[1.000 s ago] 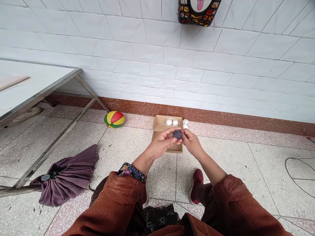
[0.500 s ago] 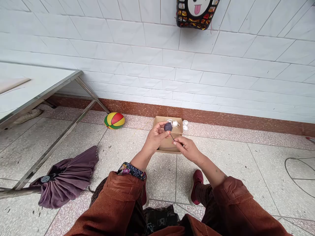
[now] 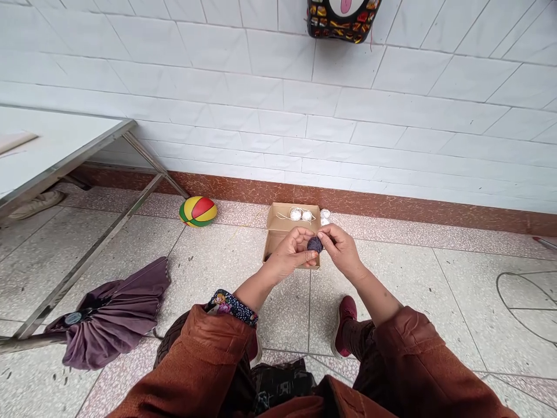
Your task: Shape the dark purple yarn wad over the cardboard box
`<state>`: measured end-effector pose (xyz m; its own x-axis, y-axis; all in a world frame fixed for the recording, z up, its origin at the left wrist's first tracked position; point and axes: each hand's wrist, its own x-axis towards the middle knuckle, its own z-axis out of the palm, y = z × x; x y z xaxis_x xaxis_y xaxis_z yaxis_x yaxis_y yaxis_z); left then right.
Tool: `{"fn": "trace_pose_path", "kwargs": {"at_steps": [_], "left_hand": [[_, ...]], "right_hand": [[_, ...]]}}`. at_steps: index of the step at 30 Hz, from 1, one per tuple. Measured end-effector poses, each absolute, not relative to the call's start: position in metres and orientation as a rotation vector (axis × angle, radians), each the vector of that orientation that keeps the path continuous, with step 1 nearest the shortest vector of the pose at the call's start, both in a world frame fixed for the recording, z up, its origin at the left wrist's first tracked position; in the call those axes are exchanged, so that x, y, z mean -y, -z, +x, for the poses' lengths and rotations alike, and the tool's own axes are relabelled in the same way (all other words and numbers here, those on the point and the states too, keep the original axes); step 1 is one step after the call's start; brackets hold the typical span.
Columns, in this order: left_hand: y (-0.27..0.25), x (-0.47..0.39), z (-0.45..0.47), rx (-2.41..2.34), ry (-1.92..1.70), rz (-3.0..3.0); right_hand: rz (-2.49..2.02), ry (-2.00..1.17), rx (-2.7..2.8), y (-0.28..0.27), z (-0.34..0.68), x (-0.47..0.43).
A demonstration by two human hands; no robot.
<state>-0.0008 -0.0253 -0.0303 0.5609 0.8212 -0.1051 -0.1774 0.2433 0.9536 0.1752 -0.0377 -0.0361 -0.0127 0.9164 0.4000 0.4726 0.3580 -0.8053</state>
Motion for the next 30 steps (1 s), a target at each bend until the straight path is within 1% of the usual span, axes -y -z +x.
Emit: {"fn": "trace_pose_path", "kwargs": {"at_steps": [5, 12, 17, 19, 23, 30], "left_hand": [[0.031, 0.027, -0.001, -0.632, -0.755, 1.043], [0.023, 0.027, -0.004, -0.627, -0.738, 1.091], [0.023, 0.026, -0.005, -0.604, -0.773, 1.073], [0.027, 0.023, -0.005, -0.609, -0.821, 1.04], [0.033, 0.018, -0.006, -0.68, -0.911, 0.99], [0.033, 0.015, -0.01, -0.763, -0.915, 1.032]], "right_hand": [[-1.309, -0.649, 1.592, 0.035, 0.175, 0.037], [-1.212, -1.0, 1.457, 0.035, 0.181, 0.034], [-1.196, -1.142, 1.332, 0.045, 0.176, 0.031], [-1.224, -1.101, 1.38, 0.049, 0.173, 0.032], [-1.282, -0.882, 1.638, 0.055, 0.168, 0.037], [-1.266, -0.694, 1.897, 0.051, 0.169, 0.043]]}}
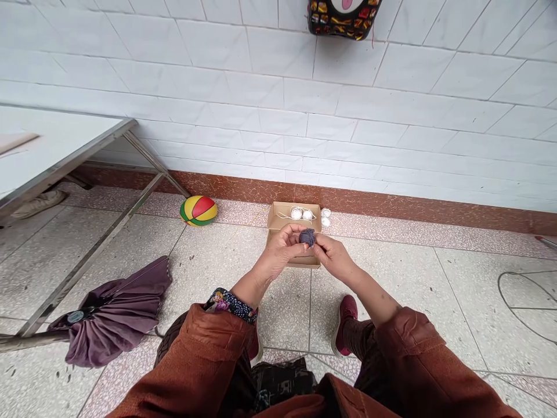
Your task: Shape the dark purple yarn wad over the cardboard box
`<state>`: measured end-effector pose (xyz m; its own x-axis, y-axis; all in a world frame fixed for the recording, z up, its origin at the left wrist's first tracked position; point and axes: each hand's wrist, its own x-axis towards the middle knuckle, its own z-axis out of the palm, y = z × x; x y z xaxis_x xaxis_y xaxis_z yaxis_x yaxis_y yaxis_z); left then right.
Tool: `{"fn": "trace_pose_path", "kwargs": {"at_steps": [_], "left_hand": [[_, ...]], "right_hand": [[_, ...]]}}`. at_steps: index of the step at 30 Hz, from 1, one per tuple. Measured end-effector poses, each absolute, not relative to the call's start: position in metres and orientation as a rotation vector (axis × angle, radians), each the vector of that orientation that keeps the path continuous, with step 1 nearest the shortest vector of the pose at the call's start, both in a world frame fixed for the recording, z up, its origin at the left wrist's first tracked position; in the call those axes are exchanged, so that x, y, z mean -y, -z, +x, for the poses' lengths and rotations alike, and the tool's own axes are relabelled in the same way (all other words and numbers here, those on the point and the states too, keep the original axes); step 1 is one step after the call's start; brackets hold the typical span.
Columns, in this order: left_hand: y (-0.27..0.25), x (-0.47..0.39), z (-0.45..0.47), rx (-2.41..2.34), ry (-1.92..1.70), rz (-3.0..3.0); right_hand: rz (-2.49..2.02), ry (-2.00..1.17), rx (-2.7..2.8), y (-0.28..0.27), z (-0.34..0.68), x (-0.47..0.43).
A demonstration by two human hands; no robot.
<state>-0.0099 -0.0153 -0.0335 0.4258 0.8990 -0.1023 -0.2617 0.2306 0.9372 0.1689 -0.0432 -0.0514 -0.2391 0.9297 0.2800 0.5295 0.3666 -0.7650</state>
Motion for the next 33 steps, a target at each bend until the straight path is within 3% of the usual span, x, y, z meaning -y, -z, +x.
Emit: {"fn": "trace_pose_path", "kwargs": {"at_steps": [10, 17, 25, 33], "left_hand": [[0.038, 0.007, -0.008, -1.028, -1.001, 1.339], [0.028, 0.02, -0.009, -0.685, -0.737, 1.286], [0.035, 0.01, -0.008, -0.709, -1.004, 1.071], [0.039, 0.004, -0.009, -0.997, -1.059, 1.35]], "right_hand": [[-1.01, -0.686, 2.026, 0.03, 0.177, 0.049], [-1.173, -0.628, 1.744, 0.034, 0.189, 0.03], [-1.215, -0.768, 1.805, 0.052, 0.171, 0.035], [-1.036, -0.73, 1.963, 0.032, 0.171, 0.048]]}}
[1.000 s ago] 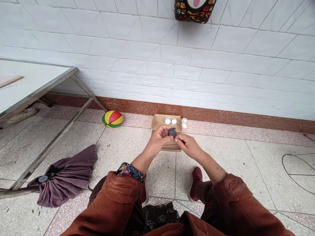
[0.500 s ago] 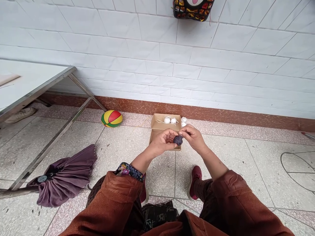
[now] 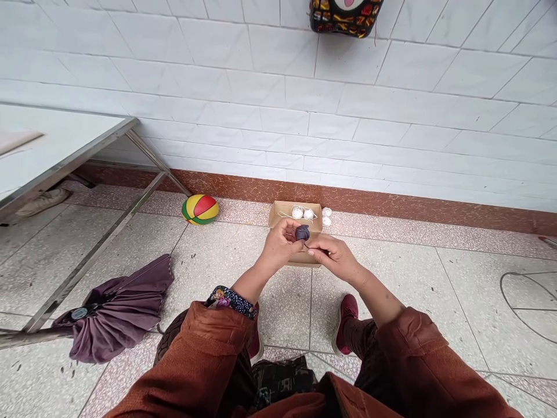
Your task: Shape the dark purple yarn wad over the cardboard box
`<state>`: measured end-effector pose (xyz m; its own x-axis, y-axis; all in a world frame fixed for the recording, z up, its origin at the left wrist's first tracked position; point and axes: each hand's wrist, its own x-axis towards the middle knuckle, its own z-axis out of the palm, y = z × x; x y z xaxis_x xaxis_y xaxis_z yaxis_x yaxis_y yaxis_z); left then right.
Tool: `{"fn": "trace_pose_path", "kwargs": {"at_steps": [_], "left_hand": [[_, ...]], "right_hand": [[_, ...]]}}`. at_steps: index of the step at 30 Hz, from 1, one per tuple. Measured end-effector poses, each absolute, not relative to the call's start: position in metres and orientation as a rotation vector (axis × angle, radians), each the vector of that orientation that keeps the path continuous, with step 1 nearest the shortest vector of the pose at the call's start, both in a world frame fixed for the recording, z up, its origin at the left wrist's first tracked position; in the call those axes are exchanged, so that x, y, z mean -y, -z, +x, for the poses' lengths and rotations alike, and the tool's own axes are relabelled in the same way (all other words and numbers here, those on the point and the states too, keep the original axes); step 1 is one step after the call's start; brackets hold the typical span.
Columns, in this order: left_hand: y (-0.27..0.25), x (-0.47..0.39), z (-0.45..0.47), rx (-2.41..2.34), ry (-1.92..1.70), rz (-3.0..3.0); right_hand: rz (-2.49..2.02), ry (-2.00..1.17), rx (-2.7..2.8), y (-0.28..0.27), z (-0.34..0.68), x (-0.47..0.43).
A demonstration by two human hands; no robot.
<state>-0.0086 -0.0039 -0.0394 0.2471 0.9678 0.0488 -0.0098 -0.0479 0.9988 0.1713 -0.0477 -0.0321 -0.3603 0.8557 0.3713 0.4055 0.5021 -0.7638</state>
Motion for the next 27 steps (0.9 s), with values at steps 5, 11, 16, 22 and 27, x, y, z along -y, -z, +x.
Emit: {"fn": "trace_pose_path", "kwargs": {"at_steps": [5, 11, 16, 22, 27], "left_hand": [[0.032, 0.015, -0.008, -0.877, -0.845, 1.493], [0.029, 0.018, -0.008, -0.636, -0.825, 1.168], [0.034, 0.01, -0.008, -0.716, -1.047, 1.055], [0.038, 0.006, -0.008, -0.891, -1.093, 1.159], [0.039, 0.009, -0.006, -0.92, -0.951, 1.355]], "right_hand": [[-1.138, -0.625, 1.78, 0.027, 0.184, 0.04], [-1.299, -0.672, 1.633, 0.044, 0.181, 0.033], [-1.233, -0.729, 1.844, 0.047, 0.169, 0.042], [-1.044, -0.71, 2.081, 0.037, 0.168, 0.053], [-1.037, -0.617, 1.931, 0.028, 0.181, 0.048]]}}
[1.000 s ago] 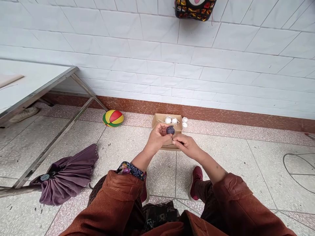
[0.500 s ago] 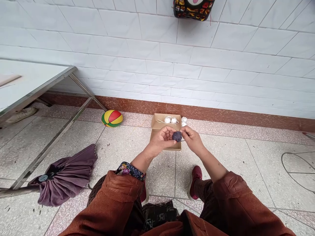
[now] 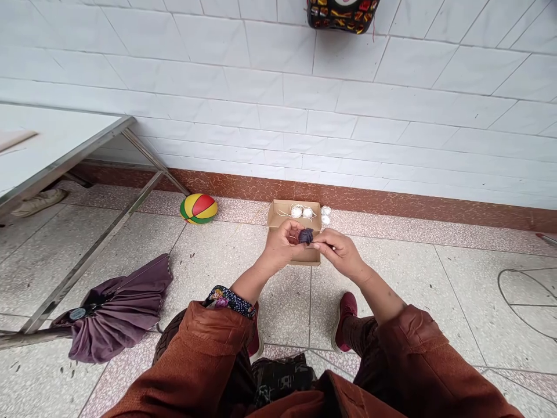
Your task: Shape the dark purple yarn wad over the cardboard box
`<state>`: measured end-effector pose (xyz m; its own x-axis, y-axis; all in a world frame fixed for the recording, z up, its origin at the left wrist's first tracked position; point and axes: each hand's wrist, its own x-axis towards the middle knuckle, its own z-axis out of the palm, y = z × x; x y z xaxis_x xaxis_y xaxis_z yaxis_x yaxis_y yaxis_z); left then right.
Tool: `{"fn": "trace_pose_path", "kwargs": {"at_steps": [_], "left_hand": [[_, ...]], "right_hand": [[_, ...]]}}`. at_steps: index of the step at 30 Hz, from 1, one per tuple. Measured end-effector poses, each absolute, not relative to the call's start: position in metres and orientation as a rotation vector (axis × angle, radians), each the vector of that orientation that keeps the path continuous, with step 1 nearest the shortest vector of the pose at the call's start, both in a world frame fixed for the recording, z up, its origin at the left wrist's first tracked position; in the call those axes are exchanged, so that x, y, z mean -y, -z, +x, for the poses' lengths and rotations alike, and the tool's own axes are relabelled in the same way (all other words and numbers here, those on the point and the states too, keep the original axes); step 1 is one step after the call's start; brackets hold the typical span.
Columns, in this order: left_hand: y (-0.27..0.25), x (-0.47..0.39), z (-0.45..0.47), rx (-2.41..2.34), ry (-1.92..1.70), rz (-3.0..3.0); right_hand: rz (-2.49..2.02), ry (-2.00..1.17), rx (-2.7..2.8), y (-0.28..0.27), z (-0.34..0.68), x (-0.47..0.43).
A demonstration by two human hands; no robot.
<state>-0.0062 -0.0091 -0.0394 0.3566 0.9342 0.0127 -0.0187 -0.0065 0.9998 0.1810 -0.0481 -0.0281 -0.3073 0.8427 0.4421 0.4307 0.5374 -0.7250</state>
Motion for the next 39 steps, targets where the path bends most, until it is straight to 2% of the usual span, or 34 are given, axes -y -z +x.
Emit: {"fn": "trace_pose_path", "kwargs": {"at_steps": [6, 14, 20, 29, 34, 39], "left_hand": [[0.032, 0.02, -0.006, -0.633, -0.749, 1.287], [0.033, 0.015, -0.001, -0.692, -1.052, 1.007], [0.039, 0.01, -0.001, -0.882, -1.157, 0.993], [0.034, 0.015, -0.002, -0.82, -0.882, 1.199], [0.028, 0.022, -0.011, -0.593, -0.688, 1.185], [0.024, 0.021, -0.018, -0.566, -0.875, 1.049]], "right_hand": [[-1.212, -0.608, 1.708, 0.035, 0.184, 0.038], [-1.279, -0.697, 1.806, 0.05, 0.17, 0.041], [-1.097, -0.708, 2.052, 0.042, 0.167, 0.05], [-1.111, -0.574, 1.788, 0.029, 0.176, 0.042], [-1.183, -0.688, 1.688, 0.034, 0.18, 0.035], [-1.271, -0.747, 1.69, 0.04, 0.176, 0.036]]}}
